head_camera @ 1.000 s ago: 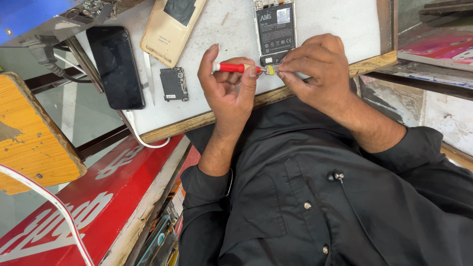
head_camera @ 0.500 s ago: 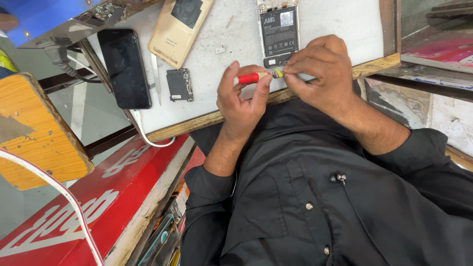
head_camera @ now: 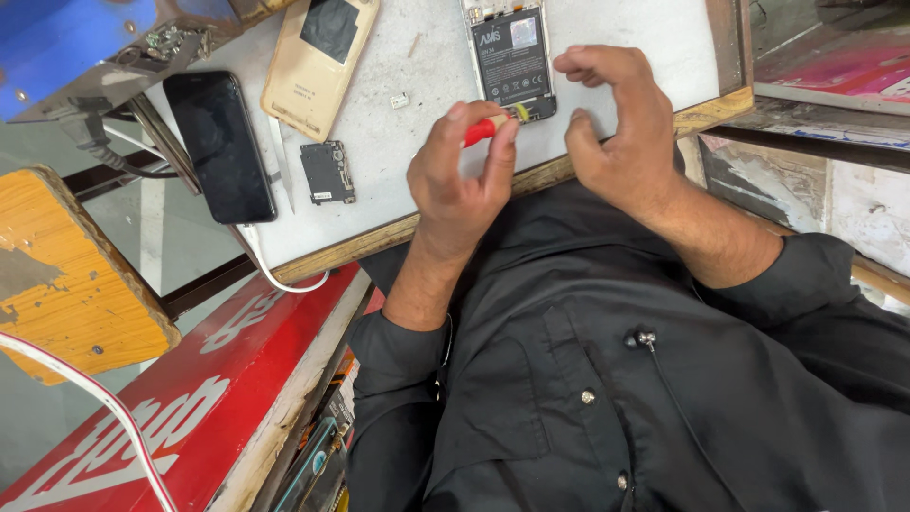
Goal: The person uses a red-handled screwdriver to remove screws from a smartphone battery and then removes the battery from the phone. The person then picks up a green plastic card and wipes the phone's screen and edges with it.
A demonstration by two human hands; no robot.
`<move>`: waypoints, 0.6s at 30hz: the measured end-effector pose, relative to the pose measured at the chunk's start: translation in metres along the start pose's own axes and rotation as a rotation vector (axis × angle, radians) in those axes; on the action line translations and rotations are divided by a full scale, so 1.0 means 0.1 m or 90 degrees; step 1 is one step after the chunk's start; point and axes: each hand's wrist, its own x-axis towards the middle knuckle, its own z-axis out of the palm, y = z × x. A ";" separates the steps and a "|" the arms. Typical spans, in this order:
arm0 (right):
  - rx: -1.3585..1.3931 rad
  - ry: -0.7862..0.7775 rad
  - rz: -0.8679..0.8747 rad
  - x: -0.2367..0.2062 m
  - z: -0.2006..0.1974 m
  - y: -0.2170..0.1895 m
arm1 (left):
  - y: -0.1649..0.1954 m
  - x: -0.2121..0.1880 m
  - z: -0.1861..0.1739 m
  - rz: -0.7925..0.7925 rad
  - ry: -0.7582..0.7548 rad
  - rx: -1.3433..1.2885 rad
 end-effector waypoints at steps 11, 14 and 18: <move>0.273 0.023 0.061 -0.11 -0.03 0.18 | -0.04 0.10 0.16 0.068 -0.060 0.044; 0.275 0.019 0.062 -0.09 -0.03 0.18 | -0.04 0.09 0.17 0.077 -0.065 0.061; 0.261 0.013 0.038 -0.07 -0.04 0.18 | 0.00 0.14 0.17 0.084 -0.079 0.070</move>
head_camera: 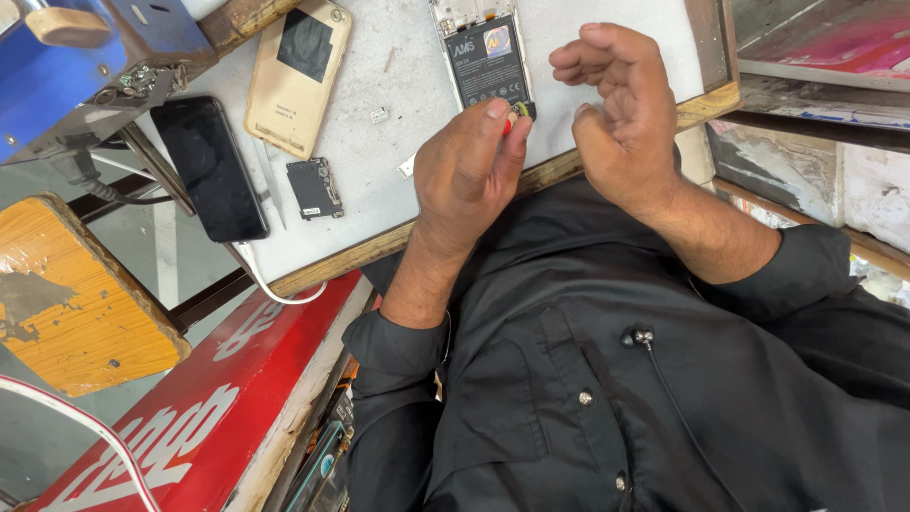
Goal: The person uses a red-handled screwdriver to remove screws from a smartphone battery and then removes the battery from the phone. The person then picks up a green plastic card and wipes the phone's screen and edges with it.
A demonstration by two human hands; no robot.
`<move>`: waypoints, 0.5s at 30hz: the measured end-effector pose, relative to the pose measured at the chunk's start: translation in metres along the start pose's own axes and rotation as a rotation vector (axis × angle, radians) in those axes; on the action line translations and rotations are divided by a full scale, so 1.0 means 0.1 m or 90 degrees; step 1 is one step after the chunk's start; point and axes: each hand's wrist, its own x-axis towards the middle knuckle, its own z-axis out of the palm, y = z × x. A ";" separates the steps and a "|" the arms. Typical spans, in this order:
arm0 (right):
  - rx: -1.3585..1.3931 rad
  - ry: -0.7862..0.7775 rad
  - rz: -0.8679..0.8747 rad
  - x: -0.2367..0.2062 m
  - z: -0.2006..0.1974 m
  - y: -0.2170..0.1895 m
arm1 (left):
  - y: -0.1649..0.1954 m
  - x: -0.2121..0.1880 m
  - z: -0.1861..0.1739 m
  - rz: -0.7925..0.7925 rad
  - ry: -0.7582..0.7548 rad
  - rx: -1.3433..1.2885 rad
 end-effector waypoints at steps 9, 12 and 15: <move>0.025 0.009 0.008 -0.02 0.00 0.04 | 0.11 0.28 -0.17 -0.070 -0.216 -0.072; 0.014 0.016 0.022 -0.01 0.02 0.01 | 0.15 0.34 -0.17 0.000 -0.191 -0.004; -0.025 0.008 0.014 0.03 0.03 -0.06 | 0.14 0.40 -0.15 -0.070 -0.190 0.027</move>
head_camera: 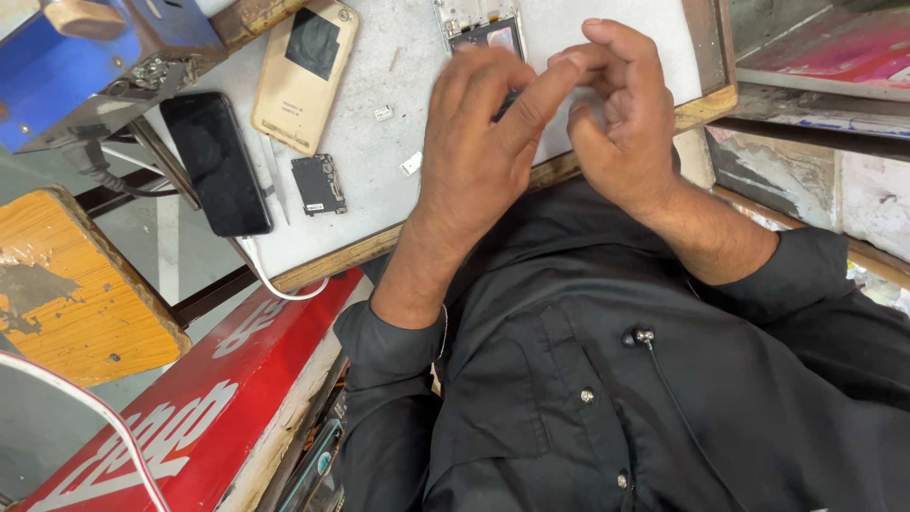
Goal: The person uses a red-handled screwdriver to remove screws from a smartphone battery and then removes the battery from the phone. The person then picks up a green plastic card and wipes the phone's screen and edges with it.
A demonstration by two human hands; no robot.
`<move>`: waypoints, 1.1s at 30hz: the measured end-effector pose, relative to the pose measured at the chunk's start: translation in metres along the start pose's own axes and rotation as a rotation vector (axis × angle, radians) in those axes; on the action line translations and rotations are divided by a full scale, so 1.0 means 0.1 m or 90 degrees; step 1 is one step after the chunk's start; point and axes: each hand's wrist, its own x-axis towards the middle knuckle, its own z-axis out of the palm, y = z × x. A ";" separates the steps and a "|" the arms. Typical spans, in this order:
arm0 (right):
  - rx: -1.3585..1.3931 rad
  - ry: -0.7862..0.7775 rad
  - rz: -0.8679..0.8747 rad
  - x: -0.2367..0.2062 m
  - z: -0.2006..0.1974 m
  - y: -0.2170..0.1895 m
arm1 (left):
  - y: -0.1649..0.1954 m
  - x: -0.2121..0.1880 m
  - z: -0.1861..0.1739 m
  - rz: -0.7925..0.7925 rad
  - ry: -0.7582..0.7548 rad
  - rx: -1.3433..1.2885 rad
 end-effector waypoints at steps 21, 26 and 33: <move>-0.464 -0.110 -0.093 -0.22 -0.06 -0.02 | -0.06 -0.08 0.13 0.028 0.067 0.031; -0.478 -0.108 -0.080 -0.17 -0.05 -0.11 | -0.05 -0.06 0.11 0.031 0.025 -0.070; -0.509 -0.110 -0.036 -0.17 -0.03 -0.08 | -0.05 -0.09 0.17 0.042 0.005 -0.075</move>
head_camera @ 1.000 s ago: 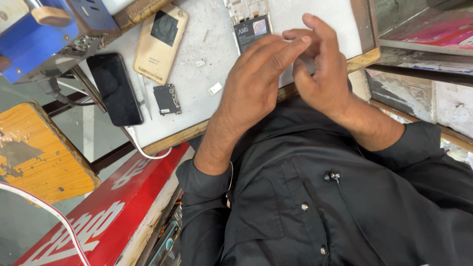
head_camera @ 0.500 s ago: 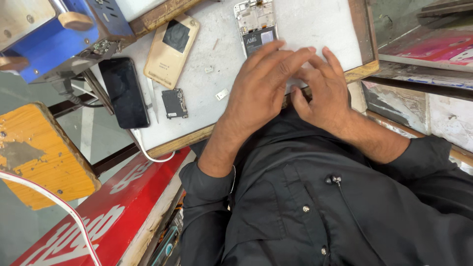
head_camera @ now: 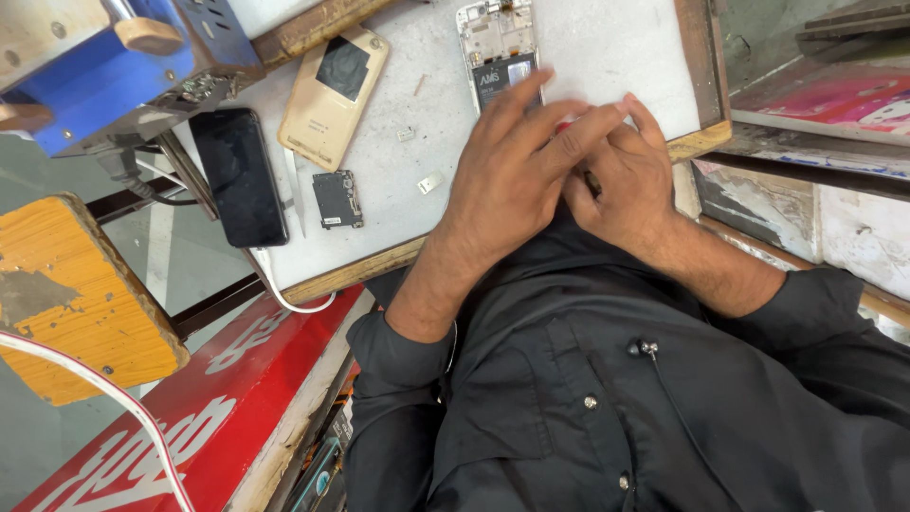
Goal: The person uses a red-handled screwdriver to remove screws from a smartphone battery and then removes the battery from the phone. The person then picks up a green plastic card and wipes the phone's screen and edges with it.
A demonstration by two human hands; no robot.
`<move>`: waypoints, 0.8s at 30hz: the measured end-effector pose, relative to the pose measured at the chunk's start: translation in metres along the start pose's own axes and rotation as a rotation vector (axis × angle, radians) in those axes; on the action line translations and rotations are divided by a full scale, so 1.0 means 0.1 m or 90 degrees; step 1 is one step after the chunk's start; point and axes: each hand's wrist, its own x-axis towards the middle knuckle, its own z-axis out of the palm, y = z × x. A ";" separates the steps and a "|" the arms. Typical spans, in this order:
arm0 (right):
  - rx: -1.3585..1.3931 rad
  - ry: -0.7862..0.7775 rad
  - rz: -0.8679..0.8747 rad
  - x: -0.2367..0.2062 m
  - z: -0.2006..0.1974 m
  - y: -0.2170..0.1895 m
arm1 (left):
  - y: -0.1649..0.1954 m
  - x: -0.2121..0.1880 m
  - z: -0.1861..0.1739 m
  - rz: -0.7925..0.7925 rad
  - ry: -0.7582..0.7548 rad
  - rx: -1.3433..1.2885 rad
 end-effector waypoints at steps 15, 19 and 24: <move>-0.042 0.049 -0.044 0.01 0.00 -0.05 | 0.08 0.00 0.06 0.021 0.043 0.092; -0.040 0.061 -0.036 0.01 0.04 -0.02 | 0.03 -0.02 0.12 -0.030 -0.023 0.030; -0.026 0.075 -0.050 -0.02 0.07 0.03 | -0.02 -0.05 0.15 0.023 0.060 0.108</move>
